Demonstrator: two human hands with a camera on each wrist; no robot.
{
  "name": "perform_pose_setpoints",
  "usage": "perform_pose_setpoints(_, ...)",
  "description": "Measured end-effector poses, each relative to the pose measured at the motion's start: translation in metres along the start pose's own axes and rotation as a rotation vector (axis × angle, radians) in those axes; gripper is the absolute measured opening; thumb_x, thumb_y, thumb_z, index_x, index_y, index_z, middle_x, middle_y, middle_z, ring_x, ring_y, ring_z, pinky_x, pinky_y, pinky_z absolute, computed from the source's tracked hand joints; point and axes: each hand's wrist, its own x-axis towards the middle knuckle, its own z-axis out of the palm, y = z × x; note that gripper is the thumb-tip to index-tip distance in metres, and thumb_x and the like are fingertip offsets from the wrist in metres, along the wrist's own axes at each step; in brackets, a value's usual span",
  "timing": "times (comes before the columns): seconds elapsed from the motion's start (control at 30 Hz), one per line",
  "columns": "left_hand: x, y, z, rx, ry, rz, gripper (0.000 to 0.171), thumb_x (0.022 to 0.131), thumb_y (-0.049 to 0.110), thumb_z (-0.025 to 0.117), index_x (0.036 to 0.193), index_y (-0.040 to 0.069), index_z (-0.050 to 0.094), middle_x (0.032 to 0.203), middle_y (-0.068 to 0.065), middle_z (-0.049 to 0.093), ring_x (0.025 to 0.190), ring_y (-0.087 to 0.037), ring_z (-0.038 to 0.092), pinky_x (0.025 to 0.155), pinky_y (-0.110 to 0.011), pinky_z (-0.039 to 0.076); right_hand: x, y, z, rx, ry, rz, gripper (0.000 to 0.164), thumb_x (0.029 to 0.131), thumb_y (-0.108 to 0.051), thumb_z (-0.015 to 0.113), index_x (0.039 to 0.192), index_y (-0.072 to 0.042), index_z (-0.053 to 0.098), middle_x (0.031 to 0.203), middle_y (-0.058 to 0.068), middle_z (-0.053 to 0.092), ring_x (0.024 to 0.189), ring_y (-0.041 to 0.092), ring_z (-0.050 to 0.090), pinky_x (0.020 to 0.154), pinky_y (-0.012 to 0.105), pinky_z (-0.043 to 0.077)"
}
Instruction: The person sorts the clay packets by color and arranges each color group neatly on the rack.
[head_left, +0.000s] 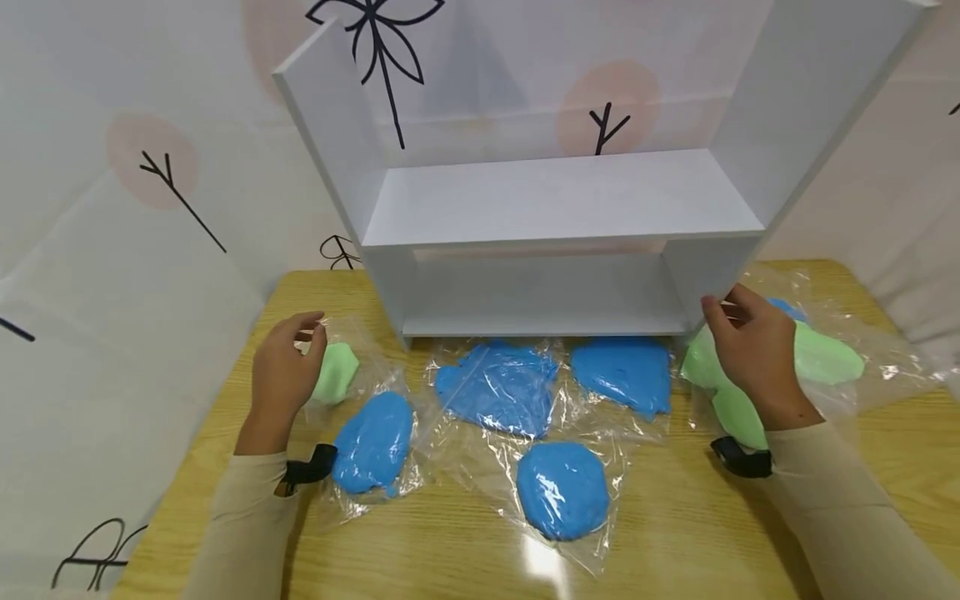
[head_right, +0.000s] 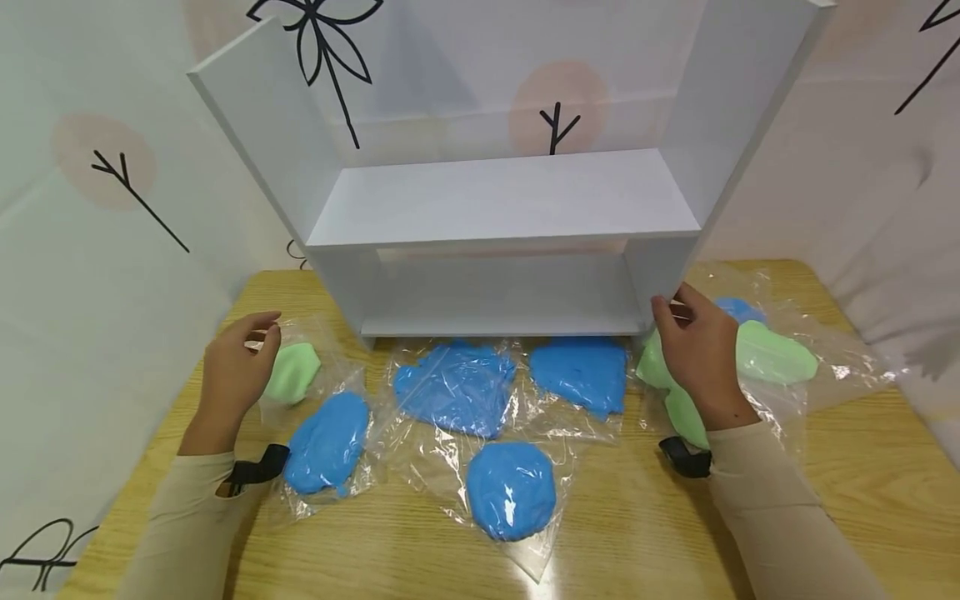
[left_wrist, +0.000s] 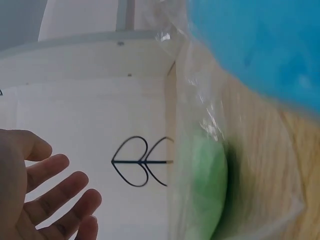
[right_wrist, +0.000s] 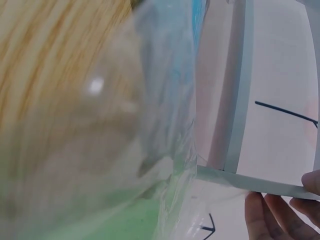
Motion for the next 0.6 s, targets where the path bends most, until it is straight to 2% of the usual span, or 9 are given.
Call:
perform_pose_setpoints(0.23,0.000,-0.016,-0.005,0.045,-0.097,-0.099,0.041,0.104,0.029,0.051,0.138,0.007,0.058,0.127,-0.021,0.063,0.110,-0.041,0.063,0.083,-0.057,0.052,-0.001,-0.001,0.002,0.006,-0.002,-0.012,0.038,0.100,-0.023,0.059,0.135,-0.006,0.063,0.121,0.026,0.068,0.089,-0.016,0.058,0.073,-0.004,0.039)
perform_pose_setpoints(0.43,0.001,-0.024,-0.008,0.078,-0.190,-0.206,0.051,0.103,0.036,0.050,0.144,0.006,0.052,0.135,-0.027,0.054,0.118,-0.044,0.058,0.089,-0.059,0.051,-0.001,-0.001,0.000,-0.006,-0.005,-0.027,0.038,0.101,-0.023,0.059,0.133,-0.003,0.064,0.120,0.027,0.068,0.088,-0.021,0.054,0.073,-0.004,0.038)
perform_pose_setpoints(0.6,0.001,-0.032,-0.009,0.119,-0.256,-0.284,0.066,0.101,0.051,0.047,0.150,0.006,0.043,0.141,-0.030,0.044,0.121,-0.048,0.051,0.090,-0.061,0.048,-0.001,0.001,-0.001,-0.017,-0.013,-0.040,0.036,0.100,-0.019,0.059,0.132,-0.003,0.064,0.121,0.027,0.068,0.087,-0.028,0.047,0.073,-0.005,0.037)
